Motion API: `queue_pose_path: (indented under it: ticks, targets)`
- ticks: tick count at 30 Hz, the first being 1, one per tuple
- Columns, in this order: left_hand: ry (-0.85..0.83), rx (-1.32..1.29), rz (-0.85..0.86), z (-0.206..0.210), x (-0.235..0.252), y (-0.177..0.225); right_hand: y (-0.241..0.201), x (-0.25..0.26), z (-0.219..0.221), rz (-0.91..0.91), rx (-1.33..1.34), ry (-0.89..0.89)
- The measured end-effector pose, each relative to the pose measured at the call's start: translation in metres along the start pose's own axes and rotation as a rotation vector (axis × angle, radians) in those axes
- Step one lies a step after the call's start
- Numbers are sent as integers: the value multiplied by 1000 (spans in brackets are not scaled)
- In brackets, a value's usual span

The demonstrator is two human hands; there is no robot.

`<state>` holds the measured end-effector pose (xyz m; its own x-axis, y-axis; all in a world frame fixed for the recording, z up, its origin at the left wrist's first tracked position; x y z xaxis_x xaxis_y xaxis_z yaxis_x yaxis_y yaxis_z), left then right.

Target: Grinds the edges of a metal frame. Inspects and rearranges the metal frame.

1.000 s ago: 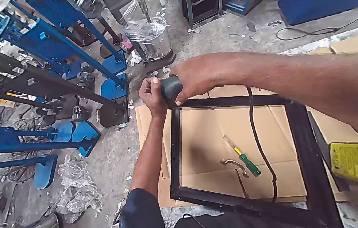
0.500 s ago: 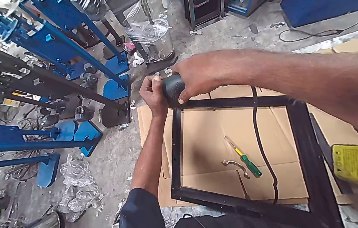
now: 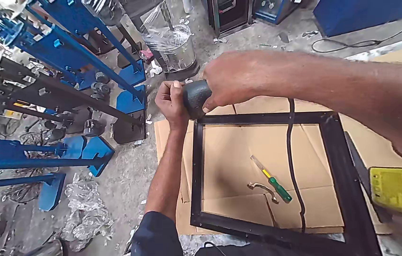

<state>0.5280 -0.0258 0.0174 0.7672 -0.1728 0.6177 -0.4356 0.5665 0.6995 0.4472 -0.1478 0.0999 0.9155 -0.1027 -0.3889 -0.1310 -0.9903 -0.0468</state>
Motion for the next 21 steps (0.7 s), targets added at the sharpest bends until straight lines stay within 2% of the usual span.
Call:
queue_pose_path:
  ticks: [6,21]
  targets:
    - [4,-73,-12,10,-2,-18,8,1,1,-9,-95,33]
    - [0,-104,-20,10,-6,-38,18,14,14,13,-69,17]
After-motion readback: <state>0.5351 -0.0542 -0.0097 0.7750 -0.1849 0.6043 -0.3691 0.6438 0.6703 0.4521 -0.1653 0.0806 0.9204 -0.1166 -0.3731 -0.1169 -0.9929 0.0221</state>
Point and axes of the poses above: each hand's wrist, its own x-axis towards the middle knuckle, its own z-axis out of the palm, y = z × x, the point moved 7 cm from there along x, towards the middle knuckle, and after that the axes turned 10 degrees about -x, right-handed, at the moved point
